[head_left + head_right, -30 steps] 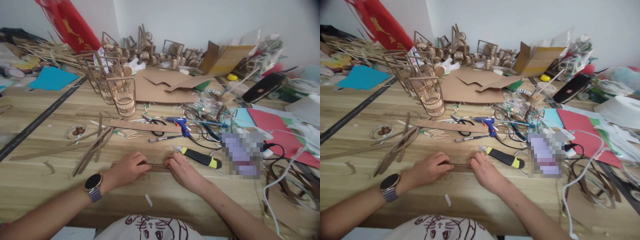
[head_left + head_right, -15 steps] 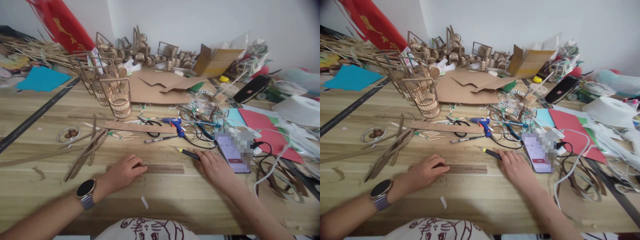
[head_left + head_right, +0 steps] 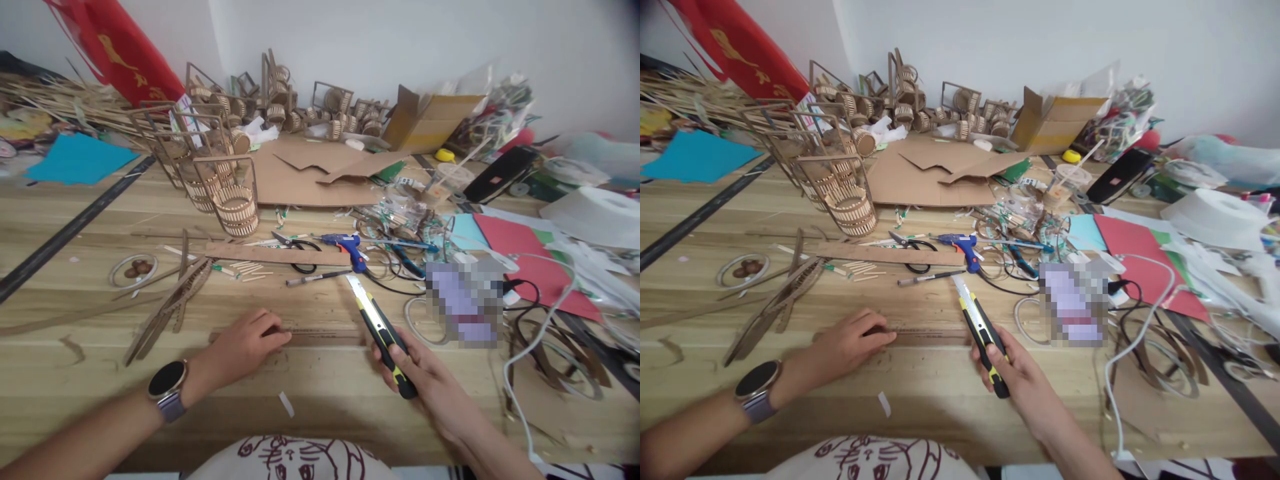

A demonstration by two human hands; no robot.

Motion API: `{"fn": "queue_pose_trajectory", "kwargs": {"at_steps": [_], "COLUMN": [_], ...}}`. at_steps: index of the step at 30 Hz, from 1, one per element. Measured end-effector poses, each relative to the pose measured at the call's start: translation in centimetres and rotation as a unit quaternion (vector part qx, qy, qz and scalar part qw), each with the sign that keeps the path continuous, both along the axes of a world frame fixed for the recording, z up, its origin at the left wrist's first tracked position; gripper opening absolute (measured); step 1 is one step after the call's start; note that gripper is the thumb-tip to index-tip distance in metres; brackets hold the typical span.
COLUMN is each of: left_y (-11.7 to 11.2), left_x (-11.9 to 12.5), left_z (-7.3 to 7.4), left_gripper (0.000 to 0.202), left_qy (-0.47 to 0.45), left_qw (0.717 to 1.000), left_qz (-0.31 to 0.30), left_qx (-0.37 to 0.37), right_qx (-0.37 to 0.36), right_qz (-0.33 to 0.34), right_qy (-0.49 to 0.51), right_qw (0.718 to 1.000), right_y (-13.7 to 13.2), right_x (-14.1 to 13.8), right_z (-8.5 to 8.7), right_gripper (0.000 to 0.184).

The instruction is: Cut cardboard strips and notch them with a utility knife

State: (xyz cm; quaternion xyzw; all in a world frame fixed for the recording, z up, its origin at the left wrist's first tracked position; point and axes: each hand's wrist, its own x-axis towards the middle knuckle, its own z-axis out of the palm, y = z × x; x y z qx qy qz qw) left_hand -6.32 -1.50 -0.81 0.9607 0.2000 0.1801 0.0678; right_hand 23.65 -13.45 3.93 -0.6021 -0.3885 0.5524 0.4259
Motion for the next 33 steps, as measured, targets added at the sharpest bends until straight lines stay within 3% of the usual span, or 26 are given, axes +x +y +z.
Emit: {"fn": "queue_pose_trajectory", "kwargs": {"at_steps": [10, 14, 17, 21, 25, 29, 33], "left_y": [0.0, 0.0, -0.2, -0.5, -0.3, 0.1, 0.2], "left_x": [0.1, 0.1, 0.3, 1.1, 1.8, 1.9, 1.7], "left_z": [0.1, 0.5, 1.2, 1.9, 1.8, 1.6, 1.5], "left_gripper": [0.020, 0.019, 0.018, 0.013, 0.012, 0.023, 0.030], "left_qy": [-0.011, -0.002, 0.017, 0.036, 0.066, 0.102, 0.104], "left_qw": [1.000, 1.000, 0.999, 0.992, 0.980, 0.974, 0.973], "left_qz": [-0.003, -0.006, -0.010, -0.029, -0.068, -0.086, -0.085], "left_qx": [0.006, 0.018, 0.048, 0.115, 0.177, 0.184, 0.189], "right_qx": [-0.065, -0.068, -0.054, 0.025, 0.128, 0.155, 0.167], "right_qz": [-0.069, -0.059, -0.047, 0.007, 0.077, 0.121, 0.146], "right_qy": [0.045, -0.023, -0.137, -0.315, -0.423, -0.491, -0.522], "right_qw": [0.994, 0.996, 0.988, 0.949, 0.894, 0.848, 0.823], "right_y": [-0.7, -1.3, -2.0, -2.9, -3.7, -4.3, -4.7], "right_x": [0.3, 1.7, 3.4, 5.2, 6.6, 8.0, 9.0], "right_z": [-1.0, -0.9, -1.0, -1.0, -1.3, -2.4, -3.5], "right_gripper": [0.054, 0.057, 0.059, 0.052, 0.039, 0.040, 0.045]}}
